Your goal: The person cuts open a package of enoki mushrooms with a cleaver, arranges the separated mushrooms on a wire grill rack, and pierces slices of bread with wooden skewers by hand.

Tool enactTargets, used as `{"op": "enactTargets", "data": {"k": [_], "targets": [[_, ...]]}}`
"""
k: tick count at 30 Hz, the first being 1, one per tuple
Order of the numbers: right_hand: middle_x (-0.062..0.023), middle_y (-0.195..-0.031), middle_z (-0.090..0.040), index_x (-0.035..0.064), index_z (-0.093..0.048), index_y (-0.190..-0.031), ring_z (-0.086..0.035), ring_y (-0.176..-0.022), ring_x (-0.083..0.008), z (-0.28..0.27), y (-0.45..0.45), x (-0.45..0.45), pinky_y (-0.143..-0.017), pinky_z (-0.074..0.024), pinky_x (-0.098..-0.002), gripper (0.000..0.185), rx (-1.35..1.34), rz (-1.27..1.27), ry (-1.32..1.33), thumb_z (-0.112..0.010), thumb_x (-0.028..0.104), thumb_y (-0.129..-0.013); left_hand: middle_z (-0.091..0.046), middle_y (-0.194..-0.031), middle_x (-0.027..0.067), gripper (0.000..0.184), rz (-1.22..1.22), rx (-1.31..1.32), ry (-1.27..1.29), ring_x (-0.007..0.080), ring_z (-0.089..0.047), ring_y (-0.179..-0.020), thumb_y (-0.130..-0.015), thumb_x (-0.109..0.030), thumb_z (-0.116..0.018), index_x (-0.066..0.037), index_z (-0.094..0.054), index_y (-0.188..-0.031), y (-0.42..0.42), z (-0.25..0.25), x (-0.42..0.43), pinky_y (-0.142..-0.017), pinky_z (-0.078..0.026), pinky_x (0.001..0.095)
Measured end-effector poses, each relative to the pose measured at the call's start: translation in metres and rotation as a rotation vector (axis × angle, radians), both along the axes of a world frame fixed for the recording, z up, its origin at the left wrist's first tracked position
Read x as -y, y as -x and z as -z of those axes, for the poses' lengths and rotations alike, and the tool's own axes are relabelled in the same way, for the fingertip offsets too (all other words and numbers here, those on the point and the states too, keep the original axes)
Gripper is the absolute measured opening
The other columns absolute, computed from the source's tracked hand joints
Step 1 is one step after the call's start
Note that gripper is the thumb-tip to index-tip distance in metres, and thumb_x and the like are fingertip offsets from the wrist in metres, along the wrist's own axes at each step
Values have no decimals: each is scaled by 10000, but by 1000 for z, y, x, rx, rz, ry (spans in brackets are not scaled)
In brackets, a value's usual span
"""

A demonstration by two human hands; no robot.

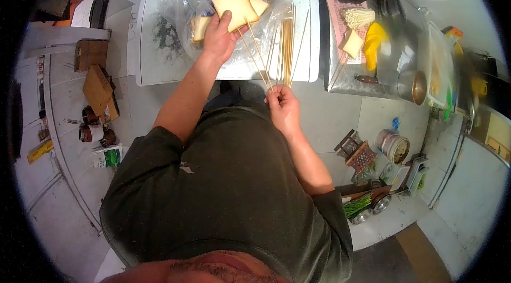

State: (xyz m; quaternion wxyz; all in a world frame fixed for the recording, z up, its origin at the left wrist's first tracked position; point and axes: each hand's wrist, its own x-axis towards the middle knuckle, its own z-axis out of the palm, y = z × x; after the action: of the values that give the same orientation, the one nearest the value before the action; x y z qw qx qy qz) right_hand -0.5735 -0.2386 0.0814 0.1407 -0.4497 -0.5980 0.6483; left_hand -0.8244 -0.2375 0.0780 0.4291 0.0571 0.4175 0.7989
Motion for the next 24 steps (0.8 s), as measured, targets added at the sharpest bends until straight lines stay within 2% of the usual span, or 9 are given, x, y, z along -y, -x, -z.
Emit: {"op": "enactTargets", "data": {"k": [4, 7, 10, 13, 16, 24], "targets": [[-7, -725, -608, 7, -571, -899, -513, -632, -60, -5, 7, 0, -585, -428, -220, 124, -53, 29, -13, -569, 120, -949, -570, -1196, 72, 293, 11, -18, -35, 214, -596, -1053, -1001, -212, -479, -83, -450, -1262, -14, 0, -1, -862, -525, 418], [-10, -721, -607, 2, -571, -889, -519, -643, -60, -5, 7, 1, -594, -432, -220, 128, -67, 47, 9, -572, 117, -947, -557, -1229, 85, 320, 29, 4, -42, 222, -572, -1097, -1011, -218, -449, -59, -444, -1289, -16, -6, 1, -912, -495, 411], [-10, -718, -607, 3, -572, -885, -522, -643, -60, -2, 4, 1, -594, -432, -218, 126, -20, 37, -32, -576, 114, -944, -558, -1228, 93, 350, -66, 74, -56, 215, -567, -1109, -1007, -232, -461, -35, -444, -1296, -3, -2, -3, -935, -476, 390], [-10, -717, -608, 4, -572, -886, -520, -639, -59, -2, 2, 2, -592, -431, -217, 121, -22, 39, -7, -577, 111, -942, -568, -1211, 97, 369, -67, 7, -42, 201, -569, -1101, -1006, -246, -467, -9, -453, -1289, 6, 4, -3, -946, -463, 359], [-8, -715, -608, 4, -573, -888, -518, -639, -57, -4, 5, 1, -590, -429, -215, 122, -25, 47, -17, -577, 113, -942, -612, -1077, 65, 307, -137, -64, -65, 143, -585, -958, -1001, -258, -494, 1, -526, -1162, -4, 2, -7, -862, -471, 303], [-6, -724, -606, 2, -574, -897, -522, -644, -57, -3, 12, -4, -595, -424, -213, 133, -62, 69, -15, -568, 124, -950, -610, -1060, 58, 280, -91, -73, -44, 117, -564, -931, -1006, -239, -483, 7, -544, -1125, -29, 4, -9, -858, -457, 290]]}}
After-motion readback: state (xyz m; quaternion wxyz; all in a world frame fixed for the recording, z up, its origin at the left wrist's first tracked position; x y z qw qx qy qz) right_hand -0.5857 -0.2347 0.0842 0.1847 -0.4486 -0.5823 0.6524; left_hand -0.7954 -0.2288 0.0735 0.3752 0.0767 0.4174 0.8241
